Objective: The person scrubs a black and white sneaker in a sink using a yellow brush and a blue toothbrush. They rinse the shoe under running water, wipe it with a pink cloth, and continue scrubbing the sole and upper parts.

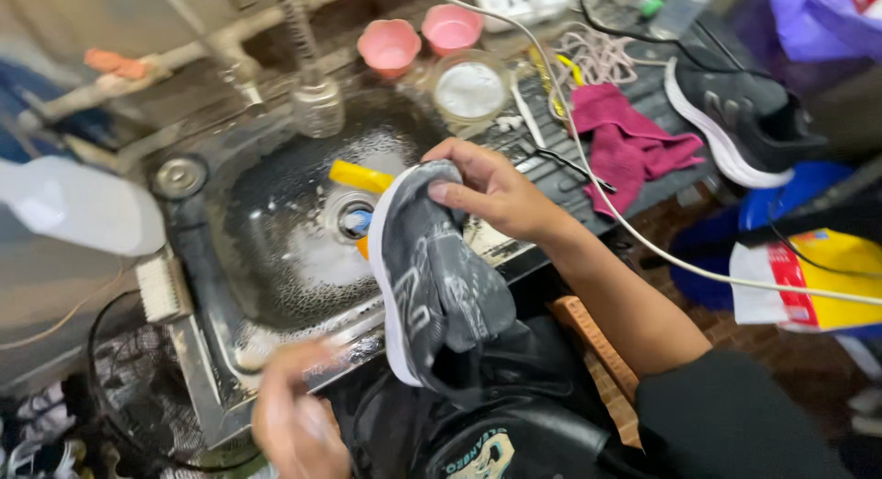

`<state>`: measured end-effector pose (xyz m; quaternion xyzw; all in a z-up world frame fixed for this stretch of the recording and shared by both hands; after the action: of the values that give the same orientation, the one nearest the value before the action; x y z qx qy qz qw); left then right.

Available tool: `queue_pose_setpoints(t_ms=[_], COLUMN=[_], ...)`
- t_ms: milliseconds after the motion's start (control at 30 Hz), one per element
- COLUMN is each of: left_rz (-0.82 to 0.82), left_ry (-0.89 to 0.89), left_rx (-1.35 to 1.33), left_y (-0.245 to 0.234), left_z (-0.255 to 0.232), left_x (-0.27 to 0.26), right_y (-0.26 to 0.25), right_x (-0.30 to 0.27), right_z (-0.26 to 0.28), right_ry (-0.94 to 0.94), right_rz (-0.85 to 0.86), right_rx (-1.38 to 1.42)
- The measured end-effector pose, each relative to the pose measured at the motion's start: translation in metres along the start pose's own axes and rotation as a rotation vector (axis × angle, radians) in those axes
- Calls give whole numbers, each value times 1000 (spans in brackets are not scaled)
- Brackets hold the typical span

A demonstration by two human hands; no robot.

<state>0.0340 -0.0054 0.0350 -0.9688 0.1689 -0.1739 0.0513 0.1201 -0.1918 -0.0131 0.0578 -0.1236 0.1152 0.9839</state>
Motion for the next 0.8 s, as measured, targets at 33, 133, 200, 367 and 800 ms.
queue_pose_setpoints(t_ms=[33, 133, 200, 367, 800], left_rz=[-290, 272, 33, -309, -139], left_ry=[-304, -490, -752, -915, -340], left_rx=[-26, -590, -603, -954, 822], left_y=[-15, 32, 45, 49, -66], left_z=[23, 115, 170, 141, 37], left_x=[-5, -29, -56, -40, 7], right_y=[1, 18, 15, -68, -182], right_x=[-5, -16, -21, -36, -124], right_z=[5, 16, 18, 17, 59], right_ry=[-19, -31, -34, 18, -324], right_rz=[14, 47, 48, -217, -956], right_rx=[25, -3, -93, -660, -1434])
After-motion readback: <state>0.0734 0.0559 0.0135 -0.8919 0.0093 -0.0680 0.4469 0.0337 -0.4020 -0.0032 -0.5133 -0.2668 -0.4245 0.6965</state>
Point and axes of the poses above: each hand's wrist, its own x-axis towards the middle knuckle, its own y-axis out of the palm, z = x × y, the point moved 7 cm from there along x, towards the middle knuckle, and after that the axes turned 5 degrees about -y, right-handed, at the moved point
